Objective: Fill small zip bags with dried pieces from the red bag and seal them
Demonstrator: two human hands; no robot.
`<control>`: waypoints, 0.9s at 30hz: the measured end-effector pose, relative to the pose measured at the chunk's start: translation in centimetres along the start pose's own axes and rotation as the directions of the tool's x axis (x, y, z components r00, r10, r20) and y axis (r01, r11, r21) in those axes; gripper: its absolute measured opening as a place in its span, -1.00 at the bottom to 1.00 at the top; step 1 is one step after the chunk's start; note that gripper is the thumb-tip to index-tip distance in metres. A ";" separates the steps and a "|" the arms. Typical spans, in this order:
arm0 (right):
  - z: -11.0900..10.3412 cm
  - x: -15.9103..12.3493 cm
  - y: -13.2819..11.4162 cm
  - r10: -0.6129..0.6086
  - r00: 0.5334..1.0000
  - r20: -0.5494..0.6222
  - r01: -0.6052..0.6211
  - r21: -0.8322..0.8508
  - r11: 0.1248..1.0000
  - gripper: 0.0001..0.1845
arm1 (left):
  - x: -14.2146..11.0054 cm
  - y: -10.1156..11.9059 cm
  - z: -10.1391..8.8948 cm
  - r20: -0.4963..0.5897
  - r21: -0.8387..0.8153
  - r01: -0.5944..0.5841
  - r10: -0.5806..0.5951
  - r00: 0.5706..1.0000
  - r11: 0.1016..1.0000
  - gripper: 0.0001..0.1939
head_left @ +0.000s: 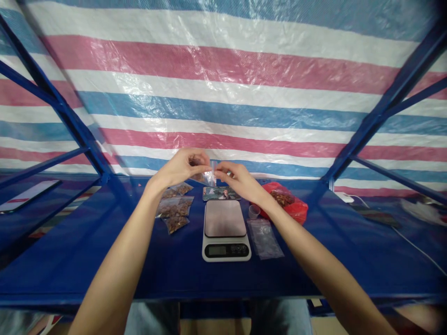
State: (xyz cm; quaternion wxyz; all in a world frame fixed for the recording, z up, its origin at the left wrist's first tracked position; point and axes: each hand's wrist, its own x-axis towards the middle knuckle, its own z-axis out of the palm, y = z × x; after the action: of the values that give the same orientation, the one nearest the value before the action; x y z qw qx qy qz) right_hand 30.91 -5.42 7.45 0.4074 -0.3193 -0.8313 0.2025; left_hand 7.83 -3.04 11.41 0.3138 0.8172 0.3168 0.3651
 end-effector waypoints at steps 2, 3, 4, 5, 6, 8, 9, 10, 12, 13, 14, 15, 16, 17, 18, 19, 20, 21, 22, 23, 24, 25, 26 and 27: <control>-0.3 1.4 0.7 0.053 0.998 -0.036 -0.045 0.190 0.981 -0.71 | 1.3 0.0 0.6 -0.009 -0.053 0.001 -0.001 1.000 0.999 -0.72; -0.5 1.9 1.1 0.080 0.997 -0.022 -0.072 0.264 0.962 -0.70 | 1.7 -0.3 0.9 -0.021 -0.069 0.000 -0.002 1.000 0.998 -0.72; -0.8 2.3 1.5 0.099 0.995 0.009 -0.097 0.315 0.944 -0.69 | 2.2 -0.7 1.1 -0.034 -0.076 -0.003 0.001 0.999 0.997 -0.73; -1.1 2.5 1.9 0.111 0.993 0.044 -0.120 0.343 0.932 -0.67 | 2.6 -1.3 1.4 -0.045 -0.074 -0.008 0.004 0.999 0.997 -0.73; -1.4 2.7 2.3 0.122 0.990 0.076 -0.141 0.351 0.925 -0.65 | 2.9 -1.8 1.6 -0.051 -0.070 -0.009 0.006 0.999 0.998 -0.74; -1.8 2.8 3.1 0.153 0.983 0.104 -0.180 0.358 0.916 -0.63 | 3.6 -2.8 1.9 -0.046 -0.055 -0.012 0.010 0.999 0.998 -0.75; -2.0 2.8 3.4 0.175 0.979 0.107 -0.203 0.366 0.908 -0.61 | 4.0 -3.2 2.0 -0.052 -0.035 -0.025 0.024 0.998 0.999 -0.76; -2.2 2.8 3.8 0.200 0.974 0.108 -0.226 0.377 0.898 -0.61 | 4.3 -3.5 2.1 -0.075 0.002 -0.053 0.053 0.996 0.999 -0.76; -2.6 2.8 4.5 0.243 0.964 0.107 -0.265 0.397 0.879 -0.60 | 4.8 -3.8 2.1 -0.155 0.125 -0.124 0.143 0.977 0.984 -0.72; -2.7 2.8 4.8 0.256 0.961 0.105 -0.277 0.406 0.871 -0.61 | 5.0 -3.9 2.0 -0.195 0.191 -0.143 0.181 0.964 0.971 -0.70; -2.9 2.8 5.0 0.264 0.958 0.109 -0.285 0.416 0.864 -0.62 | 5.0 -3.9 1.8 -0.217 0.241 -0.141 0.195 0.956 0.960 -0.71; -3.0 2.8 5.2 0.268 0.957 0.116 -0.291 0.427 0.856 -0.63 | 5.1 -3.8 1.7 -0.203 0.267 -0.123 0.180 0.962 0.956 -0.73; -3.1 2.8 5.4 0.268 0.956 0.123 -0.295 0.440 0.848 -0.64 | 5.0 -3.7 1.6 -0.152 0.264 -0.094 0.138 0.979 0.960 -0.71; -3.1 2.8 5.5 0.268 0.955 0.127 -0.296 0.455 0.839 -0.64 | 5.0 -3.6 1.6 -0.068 0.238 -0.063 0.081 0.994 0.969 -0.65; -3.0 2.8 5.6 0.272 0.953 0.130 -0.301 0.470 0.830 -0.64 | 4.9 -3.5 1.6 0.039 0.194 -0.034 0.027 0.999 0.980 -0.57; -2.9 2.8 5.7 0.281 0.951 0.132 -0.309 0.483 0.819 -0.64 | 4.8 -3.4 1.8 0.149 0.139 -0.012 -0.009 0.989 0.990 -0.52; -2.7 2.9 5.8 0.295 0.947 0.128 -0.319 0.492 0.810 -0.63 | 4.7 -3.4 2.0 0.241 0.079 0.006 -0.025 0.970 0.997 -0.51; -2.4 2.9 5.9 0.311 0.942 0.124 -0.330 0.498 0.802 -0.63 | 4.7 -3.5 2.3 0.299 0.021 0.024 -0.029 0.954 0.999 -0.51; -2.1 2.9 6.0 0.325 0.938 0.119 -0.340 0.501 0.796 -0.62 | 4.7 -3.6 2.6 0.328 -0.024 0.041 -0.030 0.944 0.999 -0.53; -1.8 2.9 6.0 0.336 0.935 0.115 -0.346 0.504 0.792 -0.61 | 4.7 -3.7 2.9 0.340 -0.053 0.055 -0.034 0.940 0.997 -0.54; -1.5 2.9 6.0 0.341 0.933 0.112 -0.349 0.505 0.789 -0.59 | 4.8 -3.8 3.1 0.341 -0.064 0.068 -0.043 0.939 0.996 -0.56; -1.2 2.9 6.0 0.344 0.933 0.108 -0.350 0.507 0.788 -0.57 | 4.8 -3.8 3.3 0.339 -0.063 0.080 -0.054 0.939 0.995 -0.58; -1.1 2.9 5.9 0.347 0.932 0.109 -0.352 0.508 0.786 -0.56 | 4.8 -3.8 3.4 0.337 -0.053 0.089 -0.066 0.939 0.995 -0.59; -0.9 2.9 5.8 0.349 0.930 0.115 -0.357 0.508 0.784 -0.54 | 4.9 -3.8 3.5 0.336 -0.042 0.093 -0.073 0.939 0.995 -0.60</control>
State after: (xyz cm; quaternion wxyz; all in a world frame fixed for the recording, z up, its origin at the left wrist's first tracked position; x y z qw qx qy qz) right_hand 32.41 0.82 6.15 0.4271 -0.3454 -0.6736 0.4945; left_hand 12.10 1.90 8.66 0.4015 0.8438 0.2826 0.2167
